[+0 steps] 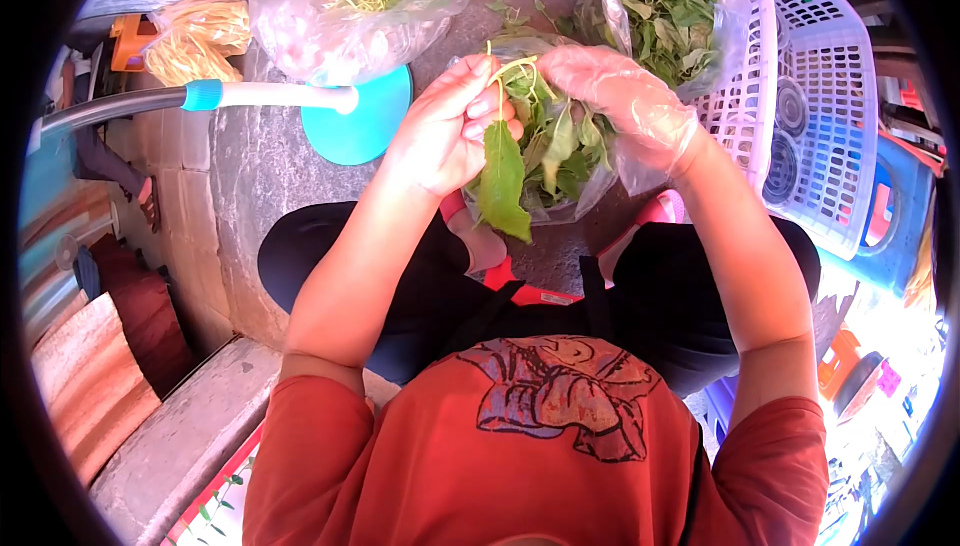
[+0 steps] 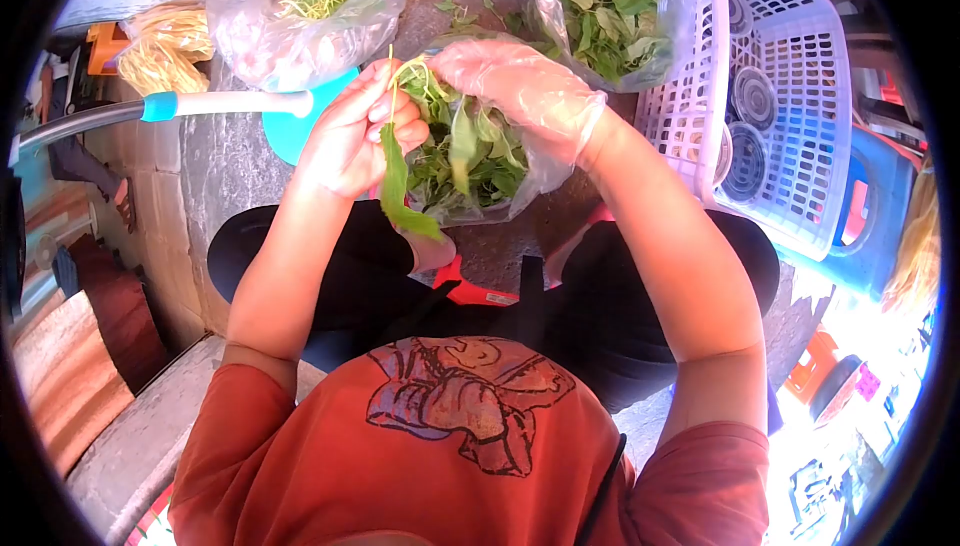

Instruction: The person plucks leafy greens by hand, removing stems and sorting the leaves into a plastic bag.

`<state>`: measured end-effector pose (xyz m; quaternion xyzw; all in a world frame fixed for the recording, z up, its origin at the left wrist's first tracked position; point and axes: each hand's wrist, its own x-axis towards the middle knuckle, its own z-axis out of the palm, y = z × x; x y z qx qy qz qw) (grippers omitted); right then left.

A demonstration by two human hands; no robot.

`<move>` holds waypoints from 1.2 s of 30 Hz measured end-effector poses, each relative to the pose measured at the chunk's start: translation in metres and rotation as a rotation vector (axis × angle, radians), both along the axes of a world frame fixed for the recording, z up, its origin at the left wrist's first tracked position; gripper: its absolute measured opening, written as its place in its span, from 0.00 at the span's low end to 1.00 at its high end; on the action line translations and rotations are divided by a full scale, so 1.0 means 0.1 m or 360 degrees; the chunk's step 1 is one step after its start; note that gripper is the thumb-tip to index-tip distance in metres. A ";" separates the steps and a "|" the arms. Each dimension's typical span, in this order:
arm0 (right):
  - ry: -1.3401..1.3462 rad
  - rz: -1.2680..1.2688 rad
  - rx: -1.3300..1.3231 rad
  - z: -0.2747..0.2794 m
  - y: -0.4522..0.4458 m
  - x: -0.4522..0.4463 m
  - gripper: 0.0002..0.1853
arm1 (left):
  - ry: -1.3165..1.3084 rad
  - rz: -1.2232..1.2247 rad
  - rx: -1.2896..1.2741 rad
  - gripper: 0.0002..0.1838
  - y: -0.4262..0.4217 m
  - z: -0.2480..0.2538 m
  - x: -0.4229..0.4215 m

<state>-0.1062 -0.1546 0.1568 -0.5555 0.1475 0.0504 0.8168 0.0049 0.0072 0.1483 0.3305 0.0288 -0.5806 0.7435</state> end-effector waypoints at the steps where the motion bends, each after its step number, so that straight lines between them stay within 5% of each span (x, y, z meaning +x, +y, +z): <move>1: 0.0021 -0.0085 0.0175 -0.01 0.05 -0.01 0.13 | -0.0027 0.0035 0.0015 0.09 0.00 -0.01 0.00; 5: 0.0003 -0.0103 0.0370 -0.11 0.14 0.01 0.11 | -0.0130 0.0082 0.0076 0.08 -0.02 -0.05 -0.01; 9: -0.0051 -0.0279 0.0073 -0.17 0.18 0.03 0.09 | -0.0252 0.0113 0.0145 0.07 -0.03 -0.08 -0.04; 15: -0.0128 -0.0487 -0.1032 -0.46 0.20 0.07 0.09 | -0.0447 0.0243 0.0196 0.06 -0.08 -0.14 -0.19; 21: -0.0076 -0.0593 -0.1432 -0.66 0.23 0.10 0.08 | -0.0600 0.0348 0.0284 0.07 -0.13 -0.21 -0.34; 23: -0.0144 -0.0546 -0.1277 -1.14 -0.06 0.04 0.09 | -0.0679 0.0438 0.0220 0.07 -0.14 -0.15 -0.36; 27: 0.0556 -0.0540 0.0150 -0.50 -0.08 0.06 0.12 | -0.0735 0.0503 0.0193 0.07 -0.16 -0.12 -0.26; 30: 0.0454 -0.0346 0.0418 -0.36 0.15 0.06 0.15 | -0.0851 0.0552 0.0275 0.06 -0.20 -0.17 -0.25; 36: 0.0469 -0.0243 -0.0114 -0.17 0.19 0.06 0.16 | -0.1151 0.0481 0.0423 0.05 -0.23 -0.21 -0.27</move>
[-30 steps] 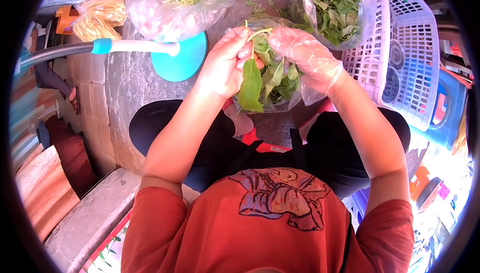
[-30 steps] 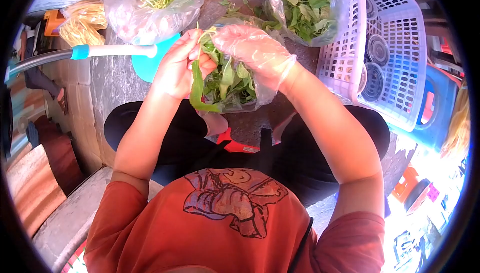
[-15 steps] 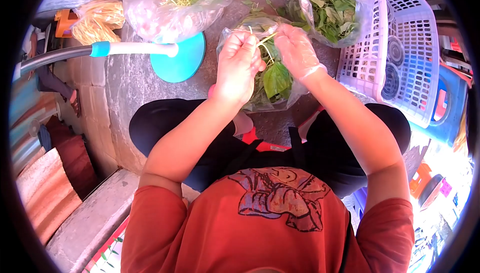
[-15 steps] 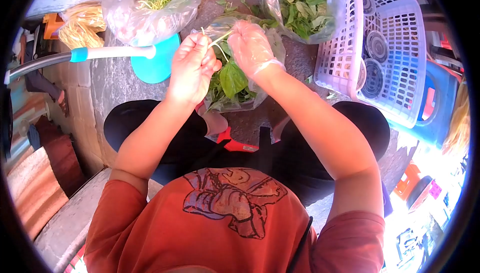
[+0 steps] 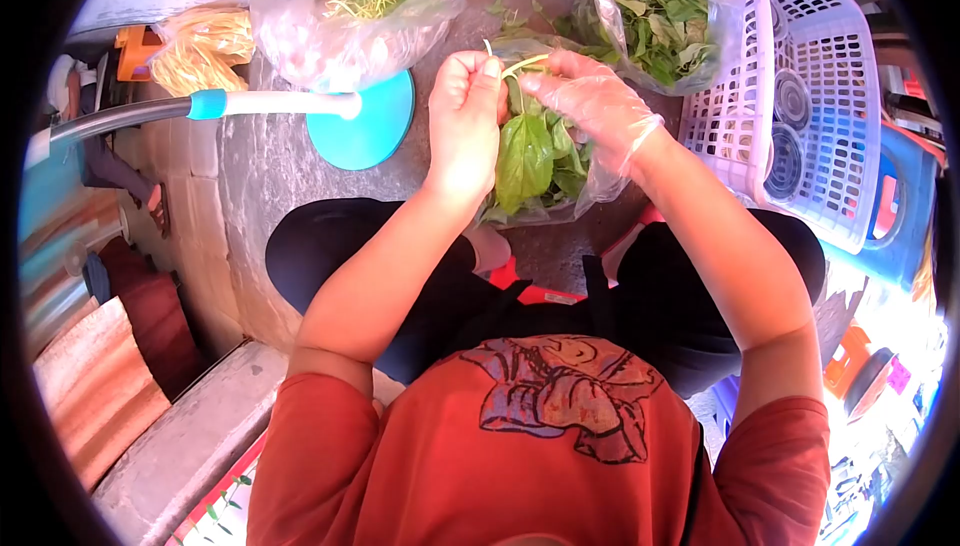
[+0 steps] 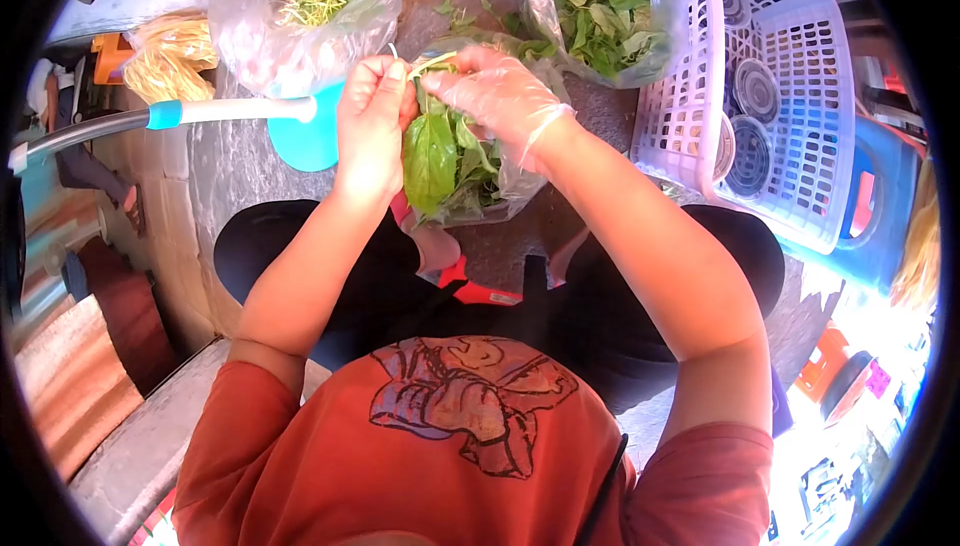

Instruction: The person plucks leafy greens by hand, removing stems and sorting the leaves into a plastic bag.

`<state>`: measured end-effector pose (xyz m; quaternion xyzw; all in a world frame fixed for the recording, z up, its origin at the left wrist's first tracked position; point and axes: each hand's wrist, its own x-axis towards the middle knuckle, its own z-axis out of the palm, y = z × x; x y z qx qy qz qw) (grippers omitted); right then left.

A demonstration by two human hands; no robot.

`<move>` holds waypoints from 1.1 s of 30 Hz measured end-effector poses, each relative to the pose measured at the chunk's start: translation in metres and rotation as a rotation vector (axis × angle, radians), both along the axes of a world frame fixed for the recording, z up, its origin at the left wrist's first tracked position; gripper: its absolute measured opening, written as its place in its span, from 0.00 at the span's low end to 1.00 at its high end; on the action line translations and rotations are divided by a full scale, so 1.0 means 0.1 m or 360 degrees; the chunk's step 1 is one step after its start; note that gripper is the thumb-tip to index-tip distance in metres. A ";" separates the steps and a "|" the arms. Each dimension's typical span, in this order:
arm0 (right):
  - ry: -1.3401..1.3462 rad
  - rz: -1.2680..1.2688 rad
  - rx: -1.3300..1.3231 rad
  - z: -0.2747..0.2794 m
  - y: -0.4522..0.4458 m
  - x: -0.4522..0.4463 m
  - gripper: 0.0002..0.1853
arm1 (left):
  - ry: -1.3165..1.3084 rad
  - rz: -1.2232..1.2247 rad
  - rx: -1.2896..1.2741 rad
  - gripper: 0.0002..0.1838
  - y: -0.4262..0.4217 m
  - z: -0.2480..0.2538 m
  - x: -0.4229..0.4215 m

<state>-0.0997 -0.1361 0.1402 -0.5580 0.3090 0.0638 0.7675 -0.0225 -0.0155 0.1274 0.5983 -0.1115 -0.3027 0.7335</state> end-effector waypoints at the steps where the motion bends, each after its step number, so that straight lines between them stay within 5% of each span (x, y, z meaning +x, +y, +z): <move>1: -0.0004 0.0063 -0.0084 0.02 0.00 0.00 0.15 | -0.0009 0.0010 0.0011 0.05 -0.01 -0.02 0.00; 7: -0.0110 0.0046 -0.0173 -0.06 -0.01 -0.02 0.10 | -0.0080 -0.0124 0.0010 0.05 0.01 -0.06 -0.01; 10: -0.0485 0.0118 -0.0948 -0.23 -0.04 0.05 0.11 | -0.0139 -0.0124 0.0092 0.06 0.00 -0.09 -0.04; 11: -0.0428 0.0100 -0.1441 -0.24 -0.05 0.00 0.10 | -0.0145 -0.0065 0.0098 0.06 -0.02 -0.08 -0.06; 13: -0.0137 0.0035 -0.1772 -0.26 -0.15 -0.02 0.11 | -0.0145 0.0049 0.0105 0.05 -0.03 0.00 -0.07; 17: 0.0079 -0.0340 -0.1196 -0.31 -0.86 -0.02 0.12 | 0.0080 0.0044 -0.0101 0.05 0.03 0.05 0.10; 19: 0.0118 -0.0913 -0.0745 -0.15 -1.14 -0.03 0.15 | 0.0236 0.0061 -0.0110 0.05 0.08 0.02 0.12; 21: 0.0058 -0.1119 -0.0959 -0.42 -1.63 -0.13 0.11 | 0.0287 0.0059 -0.0077 0.05 0.12 -0.02 0.13; 23: -0.0046 -0.1258 -0.0627 -0.37 -1.70 -0.19 0.12 | 0.0349 0.0072 -0.0065 0.05 0.15 -0.04 0.16; 26: -0.0078 -0.1095 -0.0517 -0.65 -1.92 -0.21 0.17 | 0.0445 0.0117 -0.0083 0.05 0.21 -0.05 0.21; 30: -0.0136 -0.1036 -0.0231 -0.35 -1.63 -0.13 0.26 | 0.0490 0.0136 -0.0162 0.05 0.29 -0.08 0.30; 33: -0.0203 -0.0381 -0.1276 -0.75 -2.01 -0.27 0.26 | 0.0487 0.0154 -0.0171 0.04 0.34 -0.06 0.37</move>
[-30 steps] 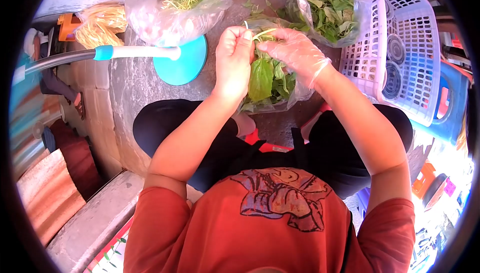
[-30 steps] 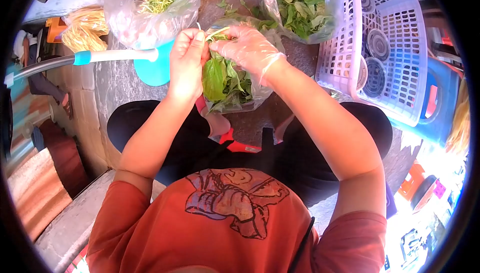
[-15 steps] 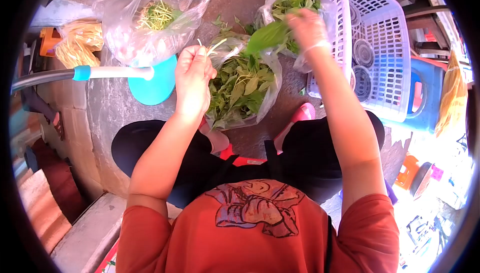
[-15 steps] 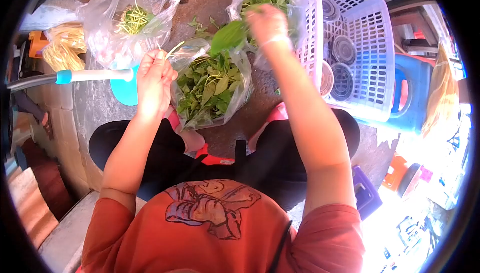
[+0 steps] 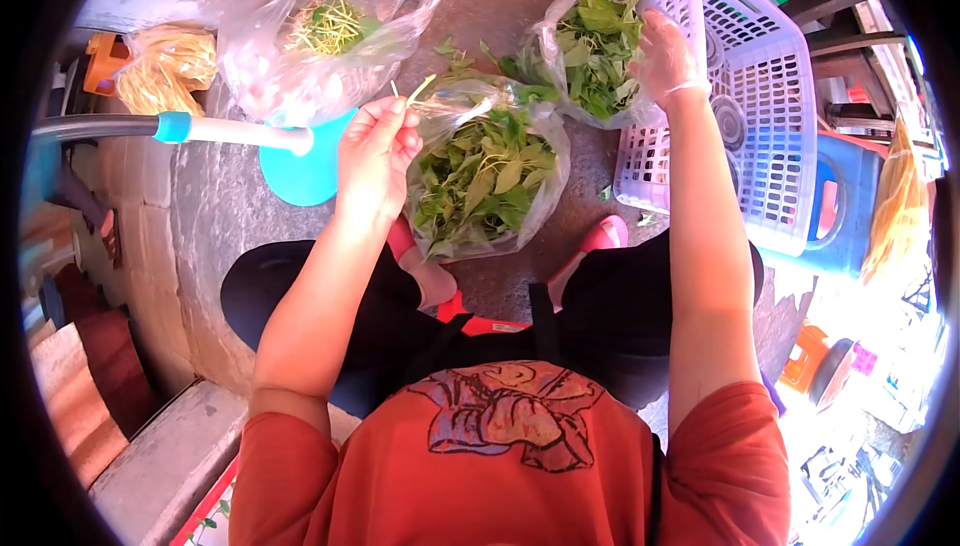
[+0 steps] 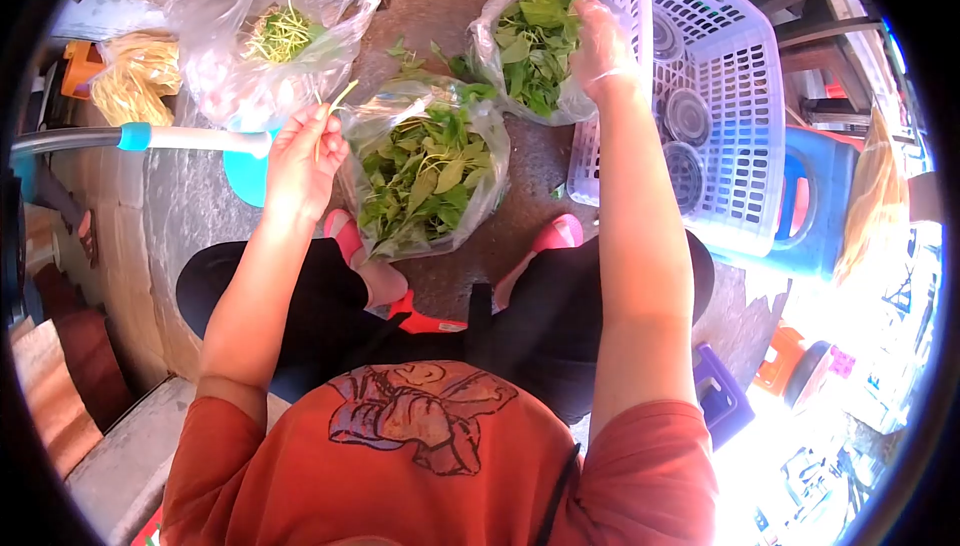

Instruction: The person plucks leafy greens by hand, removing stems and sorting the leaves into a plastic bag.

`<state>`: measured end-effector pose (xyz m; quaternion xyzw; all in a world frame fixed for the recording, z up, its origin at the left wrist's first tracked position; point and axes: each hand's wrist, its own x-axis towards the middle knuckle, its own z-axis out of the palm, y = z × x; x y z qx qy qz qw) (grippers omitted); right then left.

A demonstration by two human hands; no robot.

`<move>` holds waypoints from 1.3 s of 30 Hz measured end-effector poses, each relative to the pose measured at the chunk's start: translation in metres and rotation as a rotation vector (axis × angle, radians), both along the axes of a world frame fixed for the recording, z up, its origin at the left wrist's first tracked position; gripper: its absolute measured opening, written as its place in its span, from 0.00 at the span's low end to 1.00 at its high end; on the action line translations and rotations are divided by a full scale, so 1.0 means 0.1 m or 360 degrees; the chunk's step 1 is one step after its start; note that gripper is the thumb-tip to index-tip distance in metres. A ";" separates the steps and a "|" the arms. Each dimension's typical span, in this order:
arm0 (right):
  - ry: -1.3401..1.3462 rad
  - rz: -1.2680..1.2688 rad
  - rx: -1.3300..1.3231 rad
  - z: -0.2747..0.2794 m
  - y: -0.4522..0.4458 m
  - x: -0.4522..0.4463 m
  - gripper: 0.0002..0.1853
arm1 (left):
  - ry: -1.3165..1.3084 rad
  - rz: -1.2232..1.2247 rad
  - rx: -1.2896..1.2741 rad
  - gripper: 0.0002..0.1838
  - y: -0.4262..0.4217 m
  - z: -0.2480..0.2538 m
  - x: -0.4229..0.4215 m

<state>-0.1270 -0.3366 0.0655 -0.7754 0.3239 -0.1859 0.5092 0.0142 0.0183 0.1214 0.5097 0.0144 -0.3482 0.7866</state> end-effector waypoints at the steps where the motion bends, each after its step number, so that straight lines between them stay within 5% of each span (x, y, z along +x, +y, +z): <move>1: 0.0131 0.0102 -0.0320 0.02 0.00 -0.02 0.26 | -0.0004 0.0007 0.0009 0.04 0.00 0.01 0.03; 2: 0.0236 0.0179 -0.0636 0.05 0.00 -0.05 0.25 | -0.0032 0.0055 0.0031 0.04 0.00 0.04 0.08; 6: -0.0072 -0.0382 0.0557 0.58 0.38 0.17 0.25 | -0.0306 0.0220 0.0122 0.05 -0.07 0.19 0.52; 9: -0.0044 -0.0394 -0.0052 0.39 0.34 0.22 0.17 | -0.0710 0.0368 0.0306 0.07 -0.22 0.20 1.14; 14: 0.0038 -0.0262 -0.0332 0.47 0.38 0.24 0.16 | -0.1087 0.0376 0.0982 0.19 -0.45 -0.34 2.02; 15: 0.0074 -0.0268 -0.0394 0.53 0.38 0.24 0.16 | -0.0929 0.0350 0.1008 0.22 -0.49 -0.21 1.85; 18: 0.0072 -0.0336 -0.0640 0.39 0.25 0.23 0.16 | -0.1616 0.0313 0.1222 0.19 -0.45 -0.40 1.62; 22: 0.0281 -0.0317 -0.0729 0.49 0.34 0.18 0.17 | -0.1701 -0.0337 0.0830 0.03 -0.30 -0.26 0.43; 23: 0.0374 -0.0254 -0.0755 0.42 0.31 0.18 0.18 | -0.1441 -0.0817 0.0854 0.05 -0.18 -0.35 0.27; 24: 0.0465 -0.0188 -0.0781 0.38 0.31 0.18 0.18 | -0.1761 -0.1121 0.0823 0.05 -0.07 -0.55 0.15; 27: 0.0614 -0.0012 -0.0999 0.48 0.41 0.19 0.18 | -0.1816 -0.1677 0.1526 0.09 0.10 -0.77 -0.18; 34: 0.0468 -0.0017 -0.0971 0.59 0.53 0.19 0.17 | -0.2031 -0.0872 0.1352 0.10 -0.06 -1.18 -0.44; 39: 0.0235 -0.0021 -0.0965 0.68 0.57 0.20 0.13 | -0.1653 -0.0737 0.1202 0.04 -0.26 -1.22 -0.49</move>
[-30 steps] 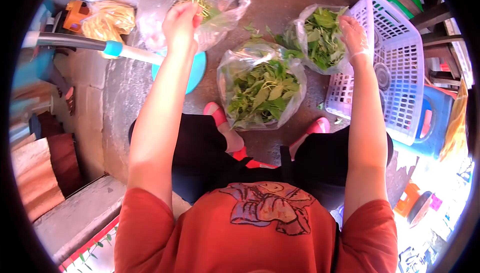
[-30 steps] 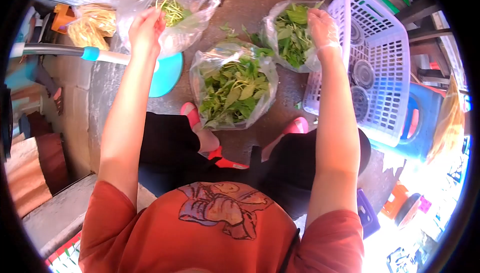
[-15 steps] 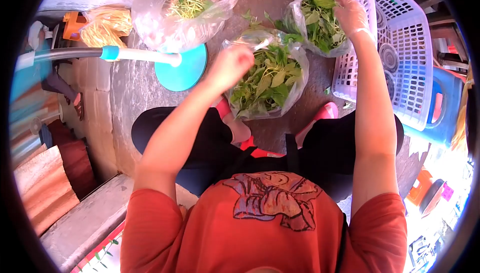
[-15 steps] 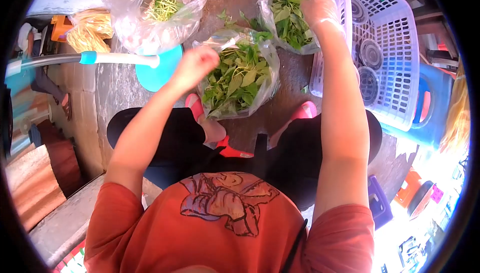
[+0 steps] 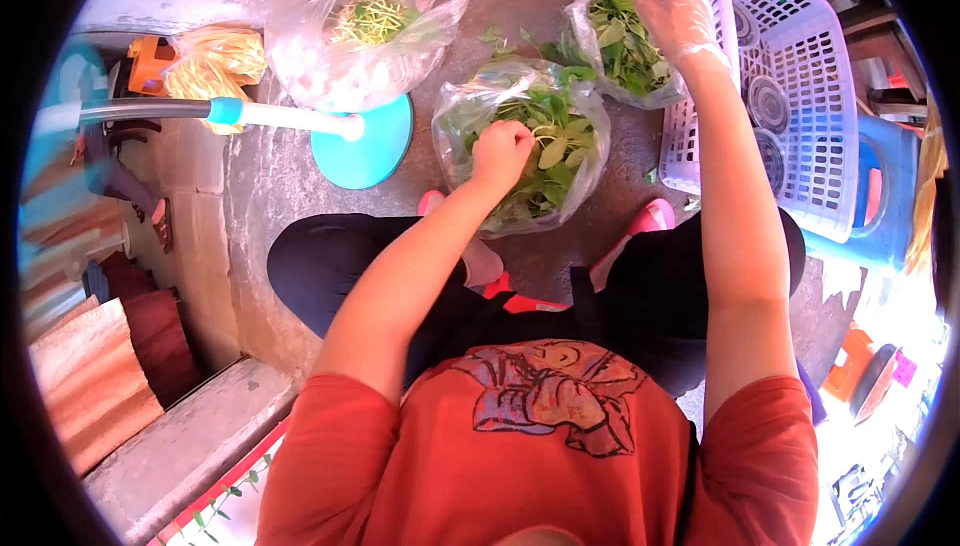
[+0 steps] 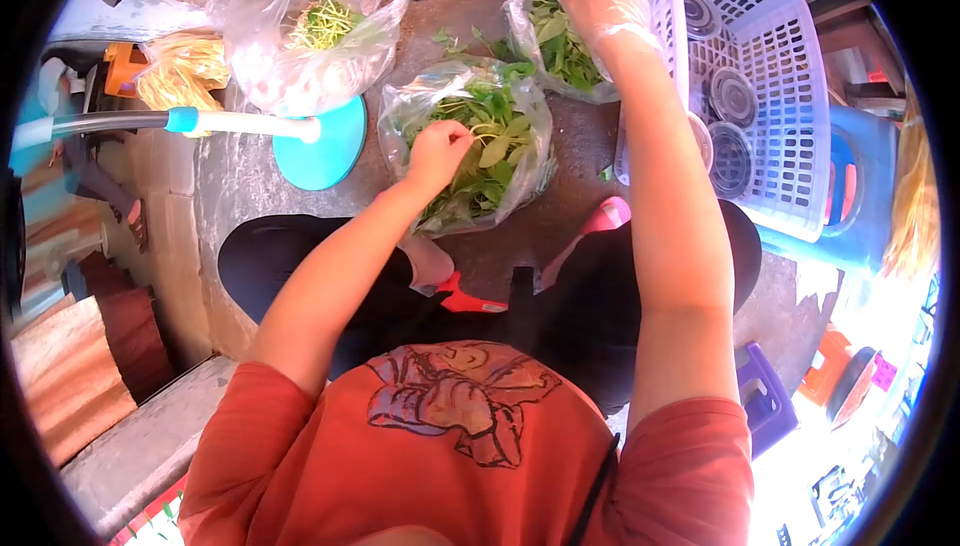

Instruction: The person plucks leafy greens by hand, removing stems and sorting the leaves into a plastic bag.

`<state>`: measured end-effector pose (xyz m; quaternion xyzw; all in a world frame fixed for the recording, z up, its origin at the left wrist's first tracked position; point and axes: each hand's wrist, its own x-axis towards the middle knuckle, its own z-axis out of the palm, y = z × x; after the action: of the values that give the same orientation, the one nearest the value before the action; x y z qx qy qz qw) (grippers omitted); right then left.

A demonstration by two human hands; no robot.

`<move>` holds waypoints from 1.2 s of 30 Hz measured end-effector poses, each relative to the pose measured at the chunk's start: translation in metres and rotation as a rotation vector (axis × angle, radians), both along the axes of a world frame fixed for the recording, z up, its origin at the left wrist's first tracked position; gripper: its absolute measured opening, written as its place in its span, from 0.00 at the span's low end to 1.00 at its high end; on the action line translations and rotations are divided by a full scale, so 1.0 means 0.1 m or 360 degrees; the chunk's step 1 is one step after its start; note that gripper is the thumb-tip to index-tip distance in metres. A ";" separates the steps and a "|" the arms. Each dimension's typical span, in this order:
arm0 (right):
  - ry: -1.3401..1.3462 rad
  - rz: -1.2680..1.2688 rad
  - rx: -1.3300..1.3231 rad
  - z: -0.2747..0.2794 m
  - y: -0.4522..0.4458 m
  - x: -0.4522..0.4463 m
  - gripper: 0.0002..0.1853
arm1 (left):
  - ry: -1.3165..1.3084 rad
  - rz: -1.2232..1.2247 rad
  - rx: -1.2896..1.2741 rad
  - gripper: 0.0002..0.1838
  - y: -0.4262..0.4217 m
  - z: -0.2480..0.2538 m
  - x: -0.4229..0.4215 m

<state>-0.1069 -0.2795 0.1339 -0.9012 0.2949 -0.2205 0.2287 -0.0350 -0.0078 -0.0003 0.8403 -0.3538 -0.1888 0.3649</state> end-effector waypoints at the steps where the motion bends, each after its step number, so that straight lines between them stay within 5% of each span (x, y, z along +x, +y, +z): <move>1: -0.0004 0.0005 -0.0014 0.06 0.06 0.01 0.13 | 0.0117 0.0015 -0.0075 0.04 -0.03 0.10 0.00; 5: -0.0109 0.0643 0.0149 0.06 0.35 0.06 0.10 | 0.0944 -0.0009 -0.0383 0.05 -0.10 0.60 0.16; 9: 0.0015 0.1096 0.0499 0.05 0.69 0.14 0.12 | 0.1039 0.0005 -0.0460 0.06 -0.21 1.01 0.27; 17: 0.0084 0.1057 0.0081 0.07 0.89 0.07 0.09 | 0.1195 0.0095 -0.0456 0.06 -0.24 1.27 0.25; 24: 0.0634 0.0840 -0.0398 0.27 1.18 0.15 0.10 | 0.1339 0.0249 -0.0530 0.07 -0.14 1.24 0.27; 28: 0.0227 0.0568 0.0165 0.03 1.03 0.22 0.10 | 0.1401 0.0294 -0.0599 0.06 -0.15 1.28 0.14; 31: -0.0041 0.0901 0.0596 -0.16 0.81 0.18 0.12 | 0.1515 0.0342 -0.0707 0.06 -0.18 1.23 0.10; 35: 0.0209 0.0875 0.0622 -0.12 0.98 0.03 0.12 | 0.1533 0.0317 -0.0730 0.07 -0.28 1.18 0.07; 36: 0.0025 0.0567 0.1520 -0.15 1.08 -0.03 0.12 | 0.1478 0.0319 -0.0706 0.07 -0.30 1.18 0.07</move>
<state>-0.1098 -0.1713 0.1192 -0.7340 0.2062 -0.0119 0.6469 -0.0283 -0.0380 0.1174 0.6002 -0.1042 -0.4262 0.6687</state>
